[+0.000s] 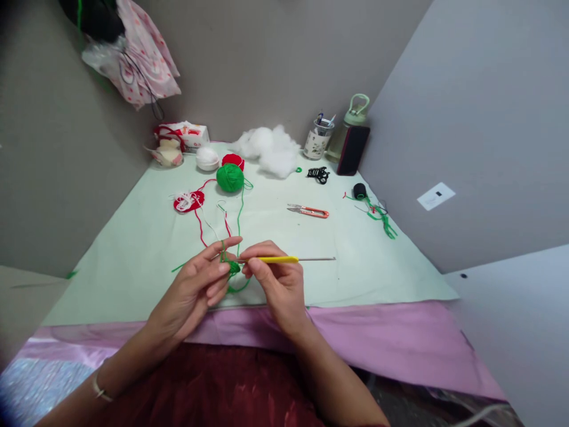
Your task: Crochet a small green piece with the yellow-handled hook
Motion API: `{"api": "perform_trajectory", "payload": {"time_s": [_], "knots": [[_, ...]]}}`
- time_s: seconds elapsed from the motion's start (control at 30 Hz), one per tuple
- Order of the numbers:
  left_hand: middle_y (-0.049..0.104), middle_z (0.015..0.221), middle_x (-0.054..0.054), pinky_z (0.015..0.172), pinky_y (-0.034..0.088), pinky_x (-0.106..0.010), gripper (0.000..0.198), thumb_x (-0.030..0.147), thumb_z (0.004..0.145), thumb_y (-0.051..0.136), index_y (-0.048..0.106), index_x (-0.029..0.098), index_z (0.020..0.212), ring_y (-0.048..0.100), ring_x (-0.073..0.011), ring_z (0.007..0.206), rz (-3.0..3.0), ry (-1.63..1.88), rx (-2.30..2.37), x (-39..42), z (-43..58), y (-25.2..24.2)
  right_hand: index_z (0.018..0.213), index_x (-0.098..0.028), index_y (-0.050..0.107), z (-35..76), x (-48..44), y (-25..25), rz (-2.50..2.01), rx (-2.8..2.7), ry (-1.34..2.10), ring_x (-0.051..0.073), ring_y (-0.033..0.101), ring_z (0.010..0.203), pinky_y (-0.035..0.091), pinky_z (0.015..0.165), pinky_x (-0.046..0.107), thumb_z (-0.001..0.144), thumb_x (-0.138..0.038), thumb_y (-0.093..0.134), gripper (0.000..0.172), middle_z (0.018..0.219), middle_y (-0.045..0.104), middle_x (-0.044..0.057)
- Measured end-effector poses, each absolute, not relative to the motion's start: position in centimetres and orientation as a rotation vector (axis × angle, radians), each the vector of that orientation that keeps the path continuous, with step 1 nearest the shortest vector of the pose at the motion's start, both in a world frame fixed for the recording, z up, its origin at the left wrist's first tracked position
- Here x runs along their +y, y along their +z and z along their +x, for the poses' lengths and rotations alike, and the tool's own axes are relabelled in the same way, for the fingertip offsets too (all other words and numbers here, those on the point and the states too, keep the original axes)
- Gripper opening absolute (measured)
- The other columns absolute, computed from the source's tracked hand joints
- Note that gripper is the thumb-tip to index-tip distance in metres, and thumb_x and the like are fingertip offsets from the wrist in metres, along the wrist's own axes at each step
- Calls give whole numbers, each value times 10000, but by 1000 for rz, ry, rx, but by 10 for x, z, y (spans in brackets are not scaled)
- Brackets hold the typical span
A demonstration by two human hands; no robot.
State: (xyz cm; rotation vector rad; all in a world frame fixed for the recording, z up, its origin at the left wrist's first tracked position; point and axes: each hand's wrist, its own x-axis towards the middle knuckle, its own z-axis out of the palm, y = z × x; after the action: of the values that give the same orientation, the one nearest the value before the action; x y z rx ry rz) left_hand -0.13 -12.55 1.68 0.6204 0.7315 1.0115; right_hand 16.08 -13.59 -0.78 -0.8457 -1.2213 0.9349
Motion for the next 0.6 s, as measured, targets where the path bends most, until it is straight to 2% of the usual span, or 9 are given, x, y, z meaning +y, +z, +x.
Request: {"api": "perform_trajectory", "payload": {"time_s": [0.23,0.43,0.6], "knots": [[598,752,44,400,289,-148,497,194,773,885,745,140,1246,317,-8,458,592,951,663,-127,-2,19,974,-230,804,163,-136,-9,-840,-1164,983,139,641,671,553,662,298,1024,-363,683,187,820,707,13],[658,818,-8,387,276,-136,390,174,739,841,798,123,1124,293,14,439,482,862,584,-123,-9,18,902,-216,791,165,-135,-6,-768,-1069,1030,136,632,659,544,619,285,999,-345,708,182,853,717,30],[613,808,17,397,302,-131,312,161,760,850,810,146,1069,323,9,454,533,932,605,-125,-6,17,868,-217,778,161,-134,-4,-755,-1009,1086,128,602,623,517,571,262,989,-366,716,202,800,690,20]]}}
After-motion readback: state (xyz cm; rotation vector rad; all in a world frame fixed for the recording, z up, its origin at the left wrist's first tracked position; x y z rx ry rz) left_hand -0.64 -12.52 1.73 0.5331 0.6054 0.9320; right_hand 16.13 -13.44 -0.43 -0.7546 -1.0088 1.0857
